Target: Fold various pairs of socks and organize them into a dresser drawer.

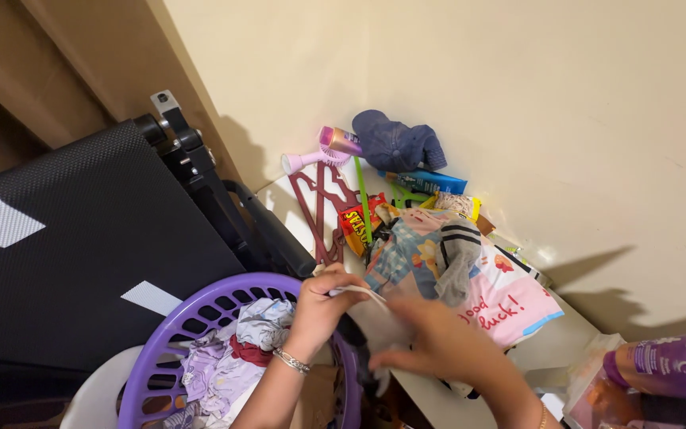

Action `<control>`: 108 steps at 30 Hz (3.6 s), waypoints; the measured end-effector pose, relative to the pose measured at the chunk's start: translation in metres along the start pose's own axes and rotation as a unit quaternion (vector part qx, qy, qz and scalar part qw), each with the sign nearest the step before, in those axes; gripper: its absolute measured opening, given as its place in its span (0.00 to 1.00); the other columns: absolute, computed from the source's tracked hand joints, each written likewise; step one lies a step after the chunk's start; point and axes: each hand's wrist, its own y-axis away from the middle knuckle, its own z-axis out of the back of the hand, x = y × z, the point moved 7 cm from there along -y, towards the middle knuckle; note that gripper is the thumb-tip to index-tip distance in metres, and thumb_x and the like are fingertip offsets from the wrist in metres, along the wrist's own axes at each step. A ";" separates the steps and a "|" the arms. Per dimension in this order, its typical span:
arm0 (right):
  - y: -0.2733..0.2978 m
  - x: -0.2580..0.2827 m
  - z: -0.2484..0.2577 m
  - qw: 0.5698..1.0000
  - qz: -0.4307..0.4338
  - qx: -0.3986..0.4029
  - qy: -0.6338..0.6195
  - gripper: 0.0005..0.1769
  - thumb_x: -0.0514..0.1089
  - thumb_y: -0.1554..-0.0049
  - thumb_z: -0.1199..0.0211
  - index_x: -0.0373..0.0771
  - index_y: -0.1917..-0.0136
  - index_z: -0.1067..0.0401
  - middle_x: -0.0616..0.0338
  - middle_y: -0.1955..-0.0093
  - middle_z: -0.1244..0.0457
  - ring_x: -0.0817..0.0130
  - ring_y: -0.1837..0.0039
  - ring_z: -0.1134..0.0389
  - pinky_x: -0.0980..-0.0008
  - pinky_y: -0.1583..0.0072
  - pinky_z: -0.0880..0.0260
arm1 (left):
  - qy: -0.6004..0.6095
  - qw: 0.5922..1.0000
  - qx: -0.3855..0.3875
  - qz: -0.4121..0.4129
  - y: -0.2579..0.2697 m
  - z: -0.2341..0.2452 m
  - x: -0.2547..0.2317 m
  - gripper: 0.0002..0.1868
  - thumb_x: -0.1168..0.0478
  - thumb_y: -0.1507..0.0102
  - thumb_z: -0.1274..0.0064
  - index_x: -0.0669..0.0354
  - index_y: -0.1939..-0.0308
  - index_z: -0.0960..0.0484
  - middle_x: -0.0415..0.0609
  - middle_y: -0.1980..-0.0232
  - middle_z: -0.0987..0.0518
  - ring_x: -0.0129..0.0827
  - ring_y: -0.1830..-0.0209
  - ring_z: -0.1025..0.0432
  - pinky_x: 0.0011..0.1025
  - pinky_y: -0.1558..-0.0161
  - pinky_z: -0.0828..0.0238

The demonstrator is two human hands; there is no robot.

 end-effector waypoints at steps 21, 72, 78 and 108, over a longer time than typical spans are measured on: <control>0.025 -0.012 -0.028 0.992 -0.112 -0.032 0.052 0.13 0.46 0.39 0.39 0.35 0.59 0.24 0.49 0.58 0.36 0.51 0.54 0.32 0.57 0.50 0.32 | 0.003 0.994 0.105 -0.016 0.056 -0.036 -0.048 0.42 0.57 0.46 0.33 0.53 0.32 0.38 0.36 0.40 0.27 0.26 0.46 0.28 0.26 0.45 0.31; 1.279 0.429 -0.248 0.124 -0.254 -0.959 -0.012 0.16 0.37 0.51 0.27 0.31 0.49 0.22 0.59 0.58 0.28 0.76 0.59 0.29 0.75 0.55 0.28 | 0.025 0.355 0.849 0.391 1.173 -0.761 -0.053 0.25 0.55 0.36 0.43 0.65 0.38 0.23 0.51 0.41 0.19 0.38 0.45 0.23 0.40 0.51 0.19; 1.426 0.420 -0.188 0.153 -0.321 -0.934 0.019 0.10 0.43 0.47 0.26 0.33 0.58 0.22 0.66 0.66 0.33 0.80 0.64 0.36 0.78 0.61 0.36 | -0.080 0.278 0.928 0.235 1.248 -0.881 -0.084 0.24 0.52 0.40 0.41 0.53 0.41 0.23 0.40 0.45 0.17 0.24 0.47 0.24 0.29 0.55 0.24; 2.149 0.365 -0.010 0.010 0.119 -0.982 -0.146 0.06 0.40 0.45 0.45 0.39 0.53 0.33 0.54 0.48 0.32 0.58 0.41 0.30 0.58 0.44 0.28 | 0.016 0.364 0.877 0.313 1.526 -1.365 -0.037 0.22 0.61 0.41 0.41 0.65 0.43 0.21 0.47 0.49 0.15 0.31 0.54 0.18 0.31 0.57 0.15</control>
